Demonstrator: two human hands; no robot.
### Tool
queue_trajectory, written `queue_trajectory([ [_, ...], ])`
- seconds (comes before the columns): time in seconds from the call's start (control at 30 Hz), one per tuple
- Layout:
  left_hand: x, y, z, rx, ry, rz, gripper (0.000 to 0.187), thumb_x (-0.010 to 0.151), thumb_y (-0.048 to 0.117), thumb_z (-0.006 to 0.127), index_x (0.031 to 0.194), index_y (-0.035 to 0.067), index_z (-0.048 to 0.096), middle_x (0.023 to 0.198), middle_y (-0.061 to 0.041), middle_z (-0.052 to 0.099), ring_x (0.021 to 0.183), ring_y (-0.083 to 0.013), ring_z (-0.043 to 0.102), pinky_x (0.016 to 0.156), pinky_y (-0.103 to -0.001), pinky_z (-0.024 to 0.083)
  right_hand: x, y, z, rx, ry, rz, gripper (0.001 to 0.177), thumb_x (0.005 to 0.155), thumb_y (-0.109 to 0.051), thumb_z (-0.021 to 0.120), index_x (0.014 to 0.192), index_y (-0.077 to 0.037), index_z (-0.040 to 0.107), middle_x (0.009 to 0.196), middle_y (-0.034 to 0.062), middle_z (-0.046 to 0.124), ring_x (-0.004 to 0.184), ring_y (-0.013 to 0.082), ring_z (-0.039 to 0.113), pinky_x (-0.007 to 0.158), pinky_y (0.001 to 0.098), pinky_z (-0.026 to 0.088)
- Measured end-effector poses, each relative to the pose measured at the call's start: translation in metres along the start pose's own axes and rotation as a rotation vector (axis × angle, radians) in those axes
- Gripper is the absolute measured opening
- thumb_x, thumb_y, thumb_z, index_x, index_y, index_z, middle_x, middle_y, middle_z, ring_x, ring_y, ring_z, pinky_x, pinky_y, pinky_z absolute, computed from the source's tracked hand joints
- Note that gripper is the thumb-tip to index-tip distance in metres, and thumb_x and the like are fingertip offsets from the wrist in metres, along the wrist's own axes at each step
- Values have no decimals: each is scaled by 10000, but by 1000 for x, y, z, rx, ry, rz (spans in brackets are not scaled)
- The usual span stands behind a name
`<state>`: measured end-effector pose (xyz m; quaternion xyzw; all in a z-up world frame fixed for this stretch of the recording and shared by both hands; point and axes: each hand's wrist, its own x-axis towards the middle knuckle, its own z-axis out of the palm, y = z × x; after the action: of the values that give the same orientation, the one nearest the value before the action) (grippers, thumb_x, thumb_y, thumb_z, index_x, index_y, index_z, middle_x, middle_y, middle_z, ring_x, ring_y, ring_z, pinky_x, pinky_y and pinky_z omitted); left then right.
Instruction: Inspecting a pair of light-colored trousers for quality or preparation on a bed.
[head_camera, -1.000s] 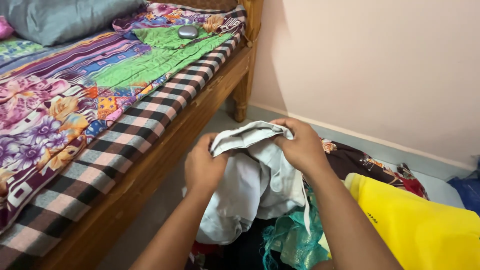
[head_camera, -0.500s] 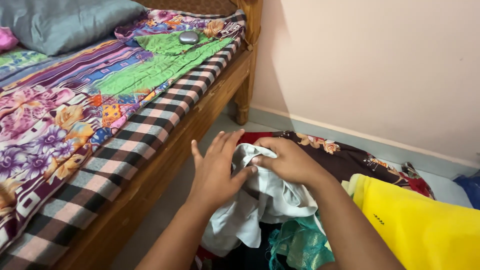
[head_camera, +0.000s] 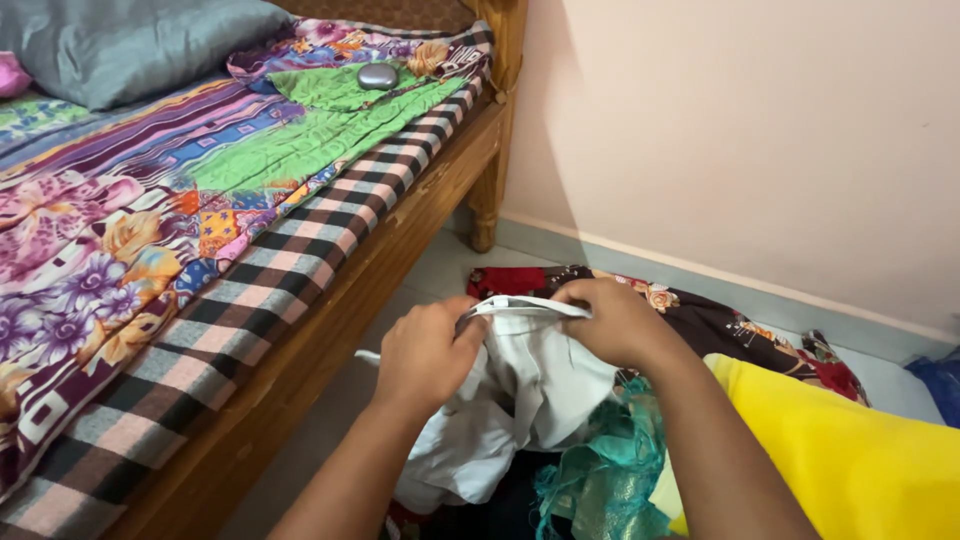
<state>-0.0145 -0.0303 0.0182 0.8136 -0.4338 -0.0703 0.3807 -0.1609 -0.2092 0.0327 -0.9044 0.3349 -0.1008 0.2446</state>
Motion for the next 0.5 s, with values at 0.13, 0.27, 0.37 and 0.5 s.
queue_trajectory([
  [0.13, 2, -6, 6, 60, -73, -16, 356, 895, 440, 628, 945, 106, 740, 833, -172, 733, 895, -397, 686, 798, -515, 509, 2, 9, 0, 59, 110, -51, 257, 765, -170, 813, 1014, -115, 779, 963, 86, 784, 910, 218, 746, 843, 342, 546],
  [0.27, 6, -14, 10, 70, -113, 7, 395, 885, 489, 626, 950, 113, 731, 813, -174, 723, 881, -394, 691, 795, -508, 516, -5, -5, -9, 203, 205, 3, 209, 726, -123, 845, 924, -79, 794, 852, 76, 801, 815, 181, 749, 795, 319, 555],
  [0.37, 5, -1, -1, 79, -223, -41, 470, 843, 544, 682, 985, 97, 697, 833, -179, 726, 883, -374, 708, 800, -493, 531, -1, -4, -10, 257, 311, -44, 187, 726, -92, 836, 904, -59, 788, 852, 57, 798, 787, 137, 739, 762, 296, 551],
  [0.5, 10, -39, 24, 70, -224, 143, 693, 649, 486, 838, 1235, 171, 643, 1001, -136, 744, 972, -371, 696, 788, -492, 529, 1, -9, -10, 436, 414, -71, 162, 759, -45, 771, 921, -54, 768, 865, 44, 802, 771, 91, 729, 714, 261, 551],
])
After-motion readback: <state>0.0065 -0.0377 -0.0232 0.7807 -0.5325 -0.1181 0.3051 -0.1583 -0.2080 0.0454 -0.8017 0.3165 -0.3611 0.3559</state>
